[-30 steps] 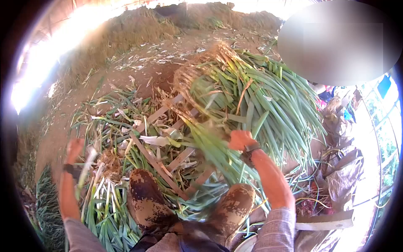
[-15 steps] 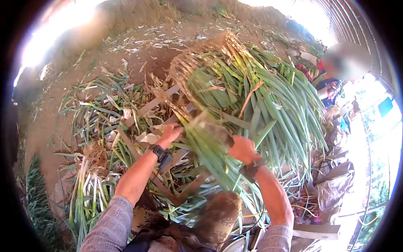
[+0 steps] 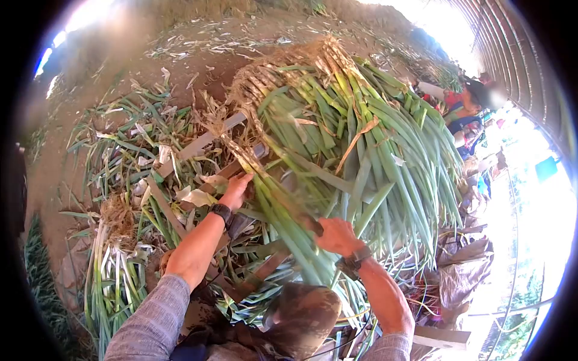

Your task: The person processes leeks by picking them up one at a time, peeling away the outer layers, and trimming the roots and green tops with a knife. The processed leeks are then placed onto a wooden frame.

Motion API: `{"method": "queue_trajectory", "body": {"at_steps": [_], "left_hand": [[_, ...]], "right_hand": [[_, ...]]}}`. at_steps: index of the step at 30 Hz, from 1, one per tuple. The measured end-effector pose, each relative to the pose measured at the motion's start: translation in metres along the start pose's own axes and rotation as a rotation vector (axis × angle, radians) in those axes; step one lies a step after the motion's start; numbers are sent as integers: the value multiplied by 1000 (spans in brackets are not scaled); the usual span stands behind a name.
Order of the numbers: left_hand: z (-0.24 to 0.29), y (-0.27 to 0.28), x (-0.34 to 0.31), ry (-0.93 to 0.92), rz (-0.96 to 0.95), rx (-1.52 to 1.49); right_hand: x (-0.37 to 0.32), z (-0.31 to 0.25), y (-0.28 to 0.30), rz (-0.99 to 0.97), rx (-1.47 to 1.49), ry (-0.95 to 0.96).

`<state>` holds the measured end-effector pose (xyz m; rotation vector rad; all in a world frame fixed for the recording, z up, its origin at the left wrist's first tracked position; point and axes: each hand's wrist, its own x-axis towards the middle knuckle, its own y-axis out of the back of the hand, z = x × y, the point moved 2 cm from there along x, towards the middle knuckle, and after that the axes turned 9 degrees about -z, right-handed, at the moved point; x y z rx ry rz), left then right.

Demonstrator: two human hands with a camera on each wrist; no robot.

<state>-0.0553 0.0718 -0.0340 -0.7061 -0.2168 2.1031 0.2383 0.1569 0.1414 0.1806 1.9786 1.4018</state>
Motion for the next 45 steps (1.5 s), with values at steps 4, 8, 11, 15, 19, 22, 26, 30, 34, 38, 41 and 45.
{"method": "queue_trajectory", "body": {"at_steps": [4, 8, 11, 15, 19, 22, 26, 30, 34, 38, 41, 45], "left_hand": [[-17, -20, -40, 155, -262, -80], [-29, -34, -76, 161, -369, -169], [-50, -31, -79, 133, -387, -341], [-66, -37, -93, 5, -276, -423], [-68, -42, -102, -65, -288, -442], [-67, -43, -99, -46, -257, -432], [-74, -41, -93, -36, -236, -407], [-76, -38, -90, -13, -230, -388], [-85, -36, -87, -25, -212, -395], [-74, -20, -82, -118, -202, -515], [-55, -1, -87, -76, -126, -624], [-66, 16, -81, -67, -36, -601]], "right_hand": [[-17, 5, -4, -62, 63, 5], [-34, 23, -26, 5, 48, 47], [-42, 27, -39, -40, 1, 84], [-31, 11, -35, 21, 0, 64], [-1, -7, -36, 0, -26, 108], [26, -21, -32, -12, -35, 116], [52, -53, -14, 20, 4, 143], [72, -79, 2, 26, 10, 154], [76, -70, -1, -71, -135, 193], [29, -42, 4, -10, -23, 172], [-15, -21, 7, -212, -27, 41], [-51, -10, -17, -194, -68, 55]]}}
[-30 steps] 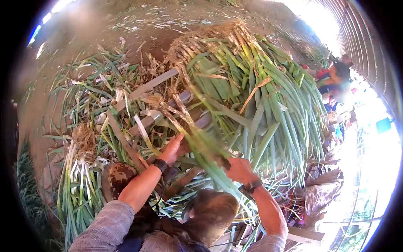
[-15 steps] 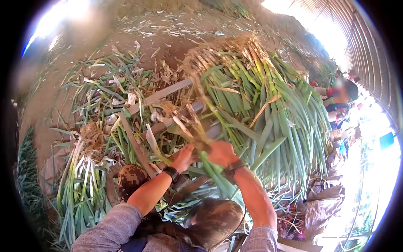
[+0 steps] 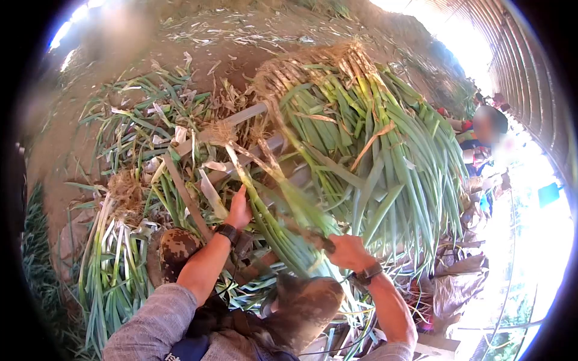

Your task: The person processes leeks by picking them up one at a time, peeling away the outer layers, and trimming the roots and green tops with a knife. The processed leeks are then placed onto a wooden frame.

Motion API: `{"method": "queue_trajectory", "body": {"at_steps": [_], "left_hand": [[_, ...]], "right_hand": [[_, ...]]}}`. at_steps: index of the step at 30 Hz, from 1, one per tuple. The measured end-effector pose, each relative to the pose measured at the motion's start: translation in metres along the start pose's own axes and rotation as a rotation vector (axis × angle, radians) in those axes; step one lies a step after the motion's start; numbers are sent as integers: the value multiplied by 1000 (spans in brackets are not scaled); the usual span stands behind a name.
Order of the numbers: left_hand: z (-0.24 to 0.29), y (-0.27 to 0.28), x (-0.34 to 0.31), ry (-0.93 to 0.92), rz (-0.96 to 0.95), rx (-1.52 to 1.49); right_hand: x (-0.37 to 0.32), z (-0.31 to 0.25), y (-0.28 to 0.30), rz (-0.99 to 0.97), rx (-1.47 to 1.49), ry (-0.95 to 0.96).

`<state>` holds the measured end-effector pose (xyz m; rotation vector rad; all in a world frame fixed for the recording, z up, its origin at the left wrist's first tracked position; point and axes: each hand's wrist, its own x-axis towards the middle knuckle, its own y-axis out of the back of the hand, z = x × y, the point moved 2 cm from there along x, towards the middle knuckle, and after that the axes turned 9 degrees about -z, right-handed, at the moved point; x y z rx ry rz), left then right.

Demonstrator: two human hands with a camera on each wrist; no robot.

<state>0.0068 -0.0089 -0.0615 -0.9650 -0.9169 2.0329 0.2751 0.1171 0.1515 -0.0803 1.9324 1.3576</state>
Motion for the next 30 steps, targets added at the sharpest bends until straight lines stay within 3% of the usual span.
{"method": "queue_trajectory", "body": {"at_steps": [2, 4, 13, 18, 26, 28, 29, 30], "left_hand": [[-4, -4, 5, 15, 0, -76], [0, -11, -2, 79, 78, -59], [-12, 9, 8, -60, -18, -117], [-4, -8, -3, -62, -19, -133], [-1, 3, 2, -68, 133, 76], [8, 2, 3, -257, 356, 371], [-1, 21, 21, -507, 505, 598], [7, 7, 12, -498, 492, 600]], "right_hand": [[5, 0, -9, 88, 4, -49], [19, -3, -19, 132, -23, 28], [89, -42, -12, 186, 10, 85], [128, -65, 8, 261, 53, 151], [119, -60, 39, 166, 120, 103], [101, -40, 42, 154, 100, 92], [89, -28, 42, 134, 98, 16], [78, -16, 39, 116, 100, -62]]}}
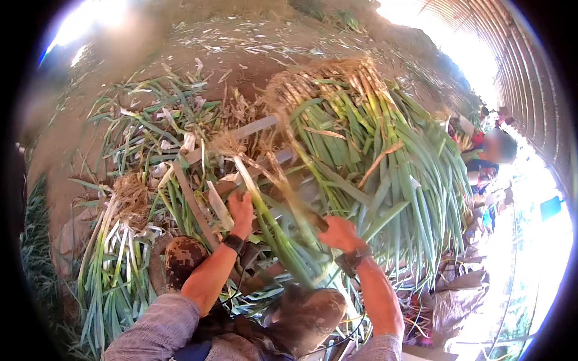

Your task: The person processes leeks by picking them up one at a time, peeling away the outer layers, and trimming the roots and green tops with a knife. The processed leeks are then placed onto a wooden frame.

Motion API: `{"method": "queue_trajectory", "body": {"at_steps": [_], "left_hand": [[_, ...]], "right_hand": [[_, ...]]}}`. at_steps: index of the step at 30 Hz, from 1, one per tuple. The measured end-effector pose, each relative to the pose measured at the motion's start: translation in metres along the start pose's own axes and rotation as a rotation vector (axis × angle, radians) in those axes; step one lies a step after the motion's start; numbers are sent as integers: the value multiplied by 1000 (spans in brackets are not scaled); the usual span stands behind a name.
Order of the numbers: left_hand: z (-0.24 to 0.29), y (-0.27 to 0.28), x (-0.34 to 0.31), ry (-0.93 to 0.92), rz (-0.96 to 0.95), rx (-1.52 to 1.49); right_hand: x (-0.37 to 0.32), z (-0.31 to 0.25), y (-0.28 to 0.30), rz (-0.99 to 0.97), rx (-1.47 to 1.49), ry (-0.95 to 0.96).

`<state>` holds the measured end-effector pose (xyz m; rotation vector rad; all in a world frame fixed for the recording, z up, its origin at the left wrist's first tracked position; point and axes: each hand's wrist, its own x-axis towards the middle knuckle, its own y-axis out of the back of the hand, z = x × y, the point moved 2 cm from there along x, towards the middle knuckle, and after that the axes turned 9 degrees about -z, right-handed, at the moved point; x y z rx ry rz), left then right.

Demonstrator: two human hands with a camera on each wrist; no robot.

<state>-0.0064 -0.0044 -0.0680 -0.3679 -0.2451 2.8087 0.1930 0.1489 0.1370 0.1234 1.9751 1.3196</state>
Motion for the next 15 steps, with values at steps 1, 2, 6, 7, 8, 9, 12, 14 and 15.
{"method": "queue_trajectory", "body": {"at_steps": [1, 2, 6, 7, 8, 9, 12, 14, 15], "left_hand": [[21, -2, -4, -115, -6, 13], [48, -4, -10, -231, -10, 23], [42, -40, -10, 154, -447, -111], [39, -45, -6, 279, -375, -117], [29, -53, 4, 277, -386, -118], [7, -58, 21, 286, -282, -120], [13, -65, 47, 375, -444, -74], [40, -70, 36, 418, -484, -157], [34, -70, 42, 396, -481, -104]], "right_hand": [[-10, 12, 0, 6, 4, -14], [-20, 24, -1, 6, -23, -41], [-45, 38, -6, -34, -67, -53], [-44, 43, -10, 2, -114, -9], [-41, 47, -13, 8, -112, -17], [-38, 48, -16, 24, -64, -37], [-45, 43, -14, -34, -6, -45], [-55, 32, -9, -87, -33, -41], [-52, 38, -16, -57, 42, -34]]}}
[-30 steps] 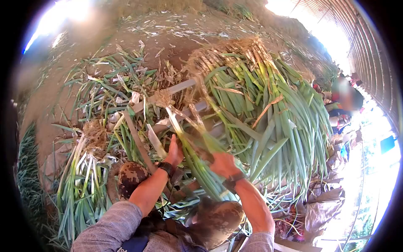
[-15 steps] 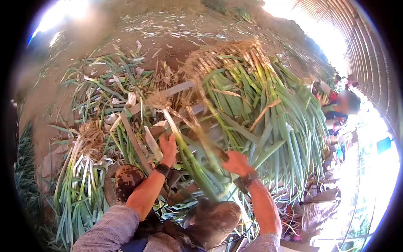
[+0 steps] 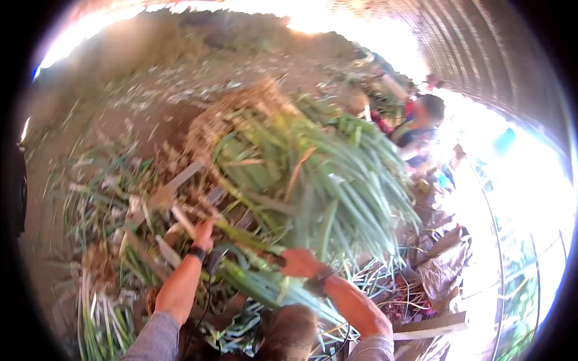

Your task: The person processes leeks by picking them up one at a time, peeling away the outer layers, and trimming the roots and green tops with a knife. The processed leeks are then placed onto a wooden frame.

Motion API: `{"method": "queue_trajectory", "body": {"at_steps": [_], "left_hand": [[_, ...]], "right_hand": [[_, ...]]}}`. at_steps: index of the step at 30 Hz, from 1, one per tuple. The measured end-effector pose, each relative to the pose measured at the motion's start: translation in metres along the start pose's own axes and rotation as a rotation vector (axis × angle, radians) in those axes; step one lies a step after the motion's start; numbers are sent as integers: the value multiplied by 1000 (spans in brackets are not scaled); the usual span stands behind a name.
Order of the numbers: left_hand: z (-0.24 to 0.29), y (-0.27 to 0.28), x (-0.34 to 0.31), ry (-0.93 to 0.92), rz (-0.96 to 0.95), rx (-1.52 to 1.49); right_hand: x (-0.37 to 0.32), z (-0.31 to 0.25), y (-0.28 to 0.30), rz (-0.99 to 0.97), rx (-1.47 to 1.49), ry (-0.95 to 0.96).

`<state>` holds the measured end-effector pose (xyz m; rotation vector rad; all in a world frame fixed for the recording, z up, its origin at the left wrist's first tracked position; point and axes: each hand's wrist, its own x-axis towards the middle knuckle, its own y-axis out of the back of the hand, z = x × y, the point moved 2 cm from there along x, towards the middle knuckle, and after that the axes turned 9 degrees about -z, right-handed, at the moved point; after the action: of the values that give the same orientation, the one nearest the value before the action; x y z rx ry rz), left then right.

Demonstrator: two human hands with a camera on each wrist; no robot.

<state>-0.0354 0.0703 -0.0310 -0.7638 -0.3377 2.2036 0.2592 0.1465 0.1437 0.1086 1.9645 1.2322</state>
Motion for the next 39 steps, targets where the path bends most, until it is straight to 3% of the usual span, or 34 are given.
{"method": "queue_trajectory", "body": {"at_steps": [5, 7, 8, 10, 13, 14, 18, 22, 26, 28, 29, 31, 33, 35, 39], "left_hand": [[3, -1, -12, 71, -82, -114], [9, -10, -24, 72, -282, -126], [10, -14, -30, 70, -295, -119], [6, -24, -46, 137, -553, -106], [-5, -20, -58, 202, -532, -93], [-17, -10, -47, 251, -551, -92], [-22, -12, -49, 195, -591, -156], [-16, -23, -60, 147, -477, -138], [-24, -17, -49, 186, -532, -147], [-32, -13, -42, 254, -584, -355], [-25, -21, -55, 125, -599, -306], [-24, -19, -56, 81, -639, -255], [-52, -5, -25, 227, -439, -371], [-19, -29, -64, 148, -401, -362], [-22, -29, -64, 130, -435, -379]], "right_hand": [[-7, 19, 0, 64, 55, 18], [-18, 23, 5, 101, 59, 12], [-26, 25, 6, 94, 39, 46], [-41, 26, 1, 41, 79, 89], [-46, 36, -29, 90, 44, 92], [-52, 28, -25, -16, 27, 11], [-58, 30, -54, 130, -17, 80], [-44, 34, -70, 183, -27, 97], [-41, 25, -58, 169, 3, 57], [-35, 25, -59, 142, -22, 86], [-36, 22, -54, 156, -34, 72], [-26, 24, -56, 135, -21, 4], [-23, 17, -51, 237, -41, 11], [-22, 6, -44, 228, -43, 69], [-12, -7, -30, 191, -48, 49]]}}
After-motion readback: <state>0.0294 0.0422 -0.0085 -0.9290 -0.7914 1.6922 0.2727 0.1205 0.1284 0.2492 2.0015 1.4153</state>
